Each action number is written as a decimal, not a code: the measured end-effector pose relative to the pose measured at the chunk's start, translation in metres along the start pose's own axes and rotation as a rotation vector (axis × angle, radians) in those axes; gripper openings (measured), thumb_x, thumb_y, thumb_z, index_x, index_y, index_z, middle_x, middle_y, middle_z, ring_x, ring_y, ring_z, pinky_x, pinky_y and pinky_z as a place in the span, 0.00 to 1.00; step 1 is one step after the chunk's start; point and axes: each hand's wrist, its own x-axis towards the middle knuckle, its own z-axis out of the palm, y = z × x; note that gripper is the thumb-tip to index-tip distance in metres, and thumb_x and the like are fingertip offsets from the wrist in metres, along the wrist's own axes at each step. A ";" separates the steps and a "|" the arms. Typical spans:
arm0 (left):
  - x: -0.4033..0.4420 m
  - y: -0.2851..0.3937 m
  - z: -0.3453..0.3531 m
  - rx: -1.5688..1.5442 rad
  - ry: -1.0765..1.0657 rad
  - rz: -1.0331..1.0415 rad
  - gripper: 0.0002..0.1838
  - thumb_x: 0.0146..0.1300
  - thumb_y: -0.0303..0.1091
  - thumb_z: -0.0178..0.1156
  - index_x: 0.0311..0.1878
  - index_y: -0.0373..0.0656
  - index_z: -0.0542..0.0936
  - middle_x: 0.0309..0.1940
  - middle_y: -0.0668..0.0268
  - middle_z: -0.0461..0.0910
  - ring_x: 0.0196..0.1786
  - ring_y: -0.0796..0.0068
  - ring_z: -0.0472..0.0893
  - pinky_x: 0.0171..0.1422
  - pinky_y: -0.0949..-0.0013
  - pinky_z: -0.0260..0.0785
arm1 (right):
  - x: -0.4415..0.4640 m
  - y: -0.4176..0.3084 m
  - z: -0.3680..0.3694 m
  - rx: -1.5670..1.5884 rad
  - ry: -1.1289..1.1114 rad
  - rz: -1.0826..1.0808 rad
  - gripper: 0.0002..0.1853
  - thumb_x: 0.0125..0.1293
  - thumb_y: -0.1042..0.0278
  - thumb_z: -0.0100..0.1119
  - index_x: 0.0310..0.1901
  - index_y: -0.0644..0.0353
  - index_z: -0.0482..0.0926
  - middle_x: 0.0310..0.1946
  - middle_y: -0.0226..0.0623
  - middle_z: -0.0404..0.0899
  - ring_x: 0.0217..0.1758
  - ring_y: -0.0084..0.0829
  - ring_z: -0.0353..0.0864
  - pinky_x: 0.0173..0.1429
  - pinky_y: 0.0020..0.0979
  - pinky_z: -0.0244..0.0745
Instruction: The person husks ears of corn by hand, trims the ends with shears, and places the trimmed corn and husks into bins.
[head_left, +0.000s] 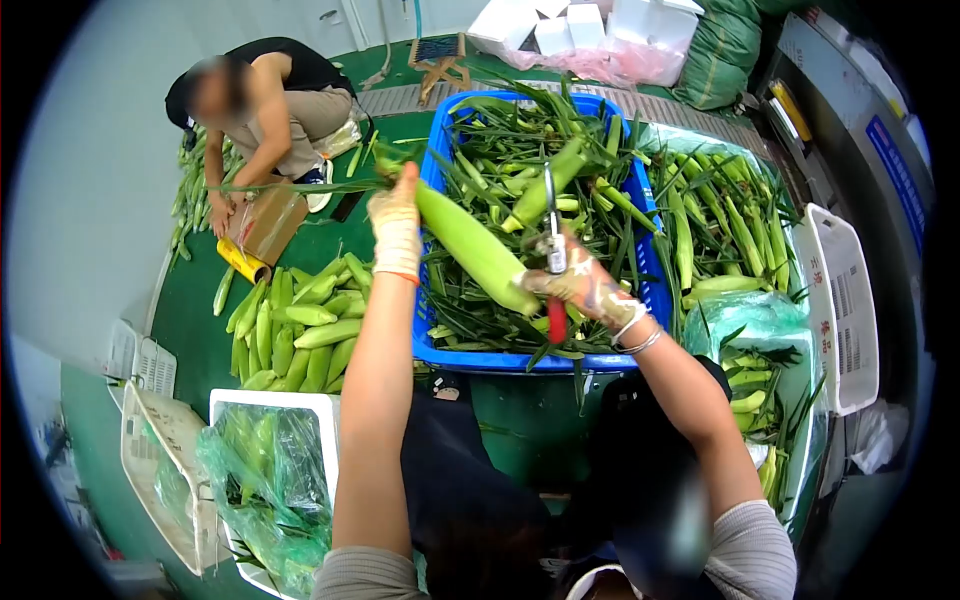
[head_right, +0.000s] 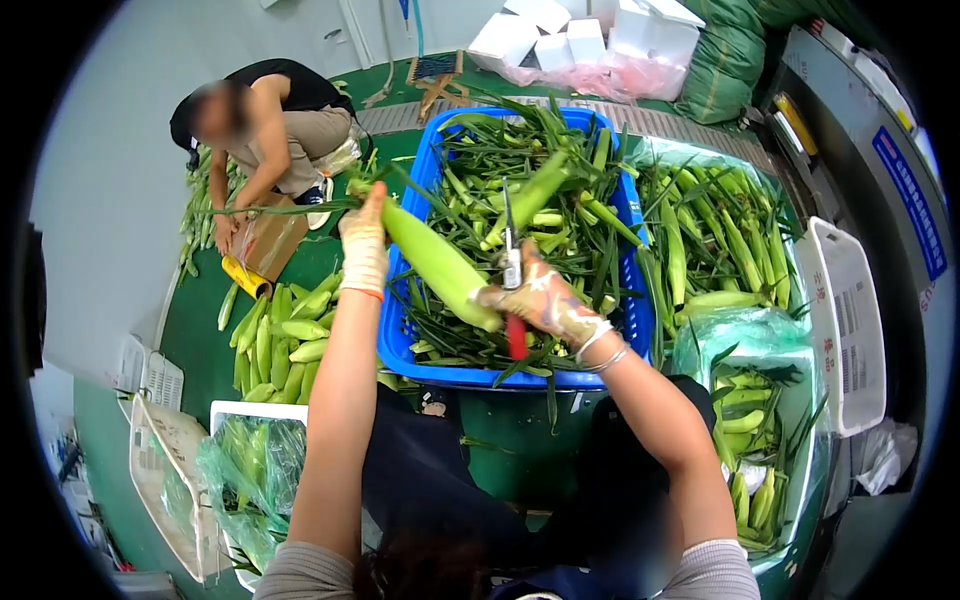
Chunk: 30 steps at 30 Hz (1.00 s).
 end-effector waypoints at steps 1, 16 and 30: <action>-0.015 0.003 0.015 0.029 -0.081 -0.041 0.37 0.46 0.65 0.70 0.30 0.32 0.76 0.24 0.63 0.74 0.26 0.72 0.67 0.32 0.62 0.64 | -0.005 -0.006 0.006 0.011 -0.001 -0.011 0.34 0.45 0.57 0.74 0.50 0.66 0.70 0.41 0.43 0.78 0.42 0.34 0.78 0.50 0.32 0.74; -0.086 0.008 0.014 0.603 -0.892 0.147 0.34 0.47 0.42 0.69 0.55 0.34 0.71 0.38 0.55 0.82 0.41 0.65 0.80 0.50 0.66 0.72 | -0.031 0.025 -0.043 -0.357 -0.140 0.108 0.36 0.47 0.45 0.72 0.46 0.64 0.66 0.33 0.40 0.73 0.37 0.32 0.71 0.44 0.31 0.70; -0.044 0.005 -0.054 0.586 -0.953 -0.081 0.36 0.49 0.35 0.71 0.61 0.32 0.69 0.42 0.60 0.81 0.42 0.73 0.79 0.49 0.71 0.72 | -0.019 0.018 -0.057 0.119 -0.230 0.250 0.15 0.56 0.59 0.66 0.26 0.61 0.74 0.16 0.30 0.73 0.19 0.24 0.74 0.26 0.27 0.72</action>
